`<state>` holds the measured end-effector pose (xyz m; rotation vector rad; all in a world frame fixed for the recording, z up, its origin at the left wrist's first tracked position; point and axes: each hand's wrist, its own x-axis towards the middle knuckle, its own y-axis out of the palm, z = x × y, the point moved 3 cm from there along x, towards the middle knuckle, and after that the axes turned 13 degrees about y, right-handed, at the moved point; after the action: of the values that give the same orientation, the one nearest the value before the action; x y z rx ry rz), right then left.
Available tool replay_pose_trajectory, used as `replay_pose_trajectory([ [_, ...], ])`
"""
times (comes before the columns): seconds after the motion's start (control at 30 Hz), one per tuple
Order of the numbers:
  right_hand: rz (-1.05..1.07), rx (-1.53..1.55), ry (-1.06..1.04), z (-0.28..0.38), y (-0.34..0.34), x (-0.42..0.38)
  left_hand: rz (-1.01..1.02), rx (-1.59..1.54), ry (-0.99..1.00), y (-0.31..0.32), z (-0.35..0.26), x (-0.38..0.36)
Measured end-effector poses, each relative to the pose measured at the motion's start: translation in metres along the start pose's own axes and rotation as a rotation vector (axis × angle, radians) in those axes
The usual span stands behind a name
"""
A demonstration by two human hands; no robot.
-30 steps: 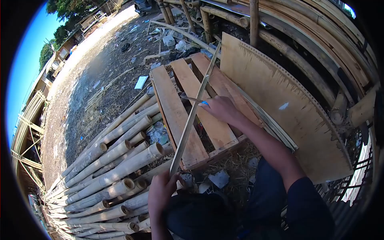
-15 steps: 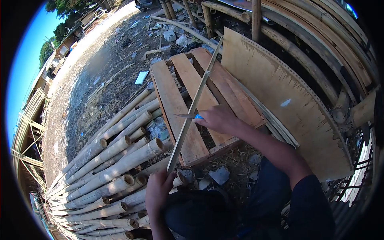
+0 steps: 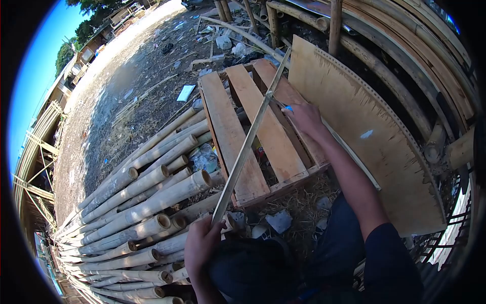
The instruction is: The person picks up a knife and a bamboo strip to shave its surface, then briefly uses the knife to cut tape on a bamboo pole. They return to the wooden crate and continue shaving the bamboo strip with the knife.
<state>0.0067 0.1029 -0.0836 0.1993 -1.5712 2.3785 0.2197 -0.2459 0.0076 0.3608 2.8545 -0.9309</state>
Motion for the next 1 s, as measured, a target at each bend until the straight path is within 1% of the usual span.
replay_pose_trajectory([
  [0.07,-0.017,0.029,0.011,-0.001,0.001,-0.004,0.012,-0.016,-0.070,-0.004,-0.003,0.001],
  [0.13,0.134,0.012,-0.097,0.037,-0.018,-0.024,0.018,-0.002,-0.053,-0.003,-0.004,0.004],
  [0.17,0.131,0.009,-0.096,0.043,-0.021,-0.026,0.028,0.018,-0.040,-0.002,-0.005,0.005],
  [0.2,0.171,0.027,-0.111,0.049,-0.021,-0.028,0.029,0.021,-0.036,0.001,-0.007,0.006],
  [0.27,0.223,0.057,-0.120,0.043,-0.012,-0.024,-0.024,0.255,0.081,0.004,-0.015,0.000],
  [0.3,0.157,0.052,0.011,0.021,-0.007,-0.008,-0.019,0.258,0.070,0.007,-0.015,-0.005],
  [0.33,0.082,0.041,0.137,0.011,-0.011,0.002,-0.039,0.430,0.180,0.009,-0.019,-0.005],
  [0.37,0.079,0.037,0.131,0.008,-0.009,0.003,-0.063,0.600,0.293,0.012,-0.024,-0.005],
  [0.4,0.122,0.092,0.100,0.011,-0.009,-0.003,-0.067,0.599,0.293,0.015,-0.026,-0.004],
  [0.43,0.166,0.148,0.070,0.020,-0.016,-0.010,-0.059,0.660,0.290,0.018,-0.028,-0.003],
  [0.47,0.301,0.193,0.077,0.033,-0.016,-0.022,-0.050,0.721,0.284,0.021,-0.030,-0.003],
  [0.5,0.351,0.209,-0.013,0.051,-0.022,-0.037,-0.038,0.781,0.278,0.022,-0.031,-0.002],
  [0.53,0.402,0.225,-0.102,0.065,-0.026,-0.050,-0.038,0.779,0.275,0.022,-0.030,-0.002],
  [0.57,0.408,0.223,-0.103,0.074,-0.030,-0.060,-0.042,0.812,0.285,0.023,-0.030,-0.002],
  [0.63,0.578,0.279,-0.119,0.087,-0.032,-0.076,-0.039,0.846,0.285,0.023,-0.027,-0.002],
  [0.7,0.590,0.243,-0.136,0.087,-0.033,-0.074,-0.025,0.865,0.304,0.022,-0.025,0.000],
  [0.77,0.432,0.095,-0.120,0.075,-0.036,-0.057,-0.026,0.872,0.326,0.018,-0.026,0.004],
  [0.83,0.272,0.078,0.015,0.039,-0.021,-0.024,-0.033,0.882,0.360,0.014,-0.024,0.005],
  [0.87,0.264,0.075,0.012,0.023,-0.014,-0.014,-0.022,0.870,0.368,0.014,-0.022,0.007],
  [0.9,0.188,0.058,0.084,0.006,-0.010,-0.005,-0.012,0.856,0.375,0.013,-0.020,0.008],
  [0.93,0.112,0.042,0.152,0.003,-0.015,0.000,-0.022,0.854,0.380,0.012,-0.017,0.011],
  [0.97,0.105,0.041,0.144,0.006,-0.013,-0.001,-0.036,0.794,0.423,0.010,-0.014,0.013],
  [1.0,0.246,0.156,0.124,0.020,-0.008,-0.012,-0.050,0.734,0.462,0.009,-0.011,0.015],
])
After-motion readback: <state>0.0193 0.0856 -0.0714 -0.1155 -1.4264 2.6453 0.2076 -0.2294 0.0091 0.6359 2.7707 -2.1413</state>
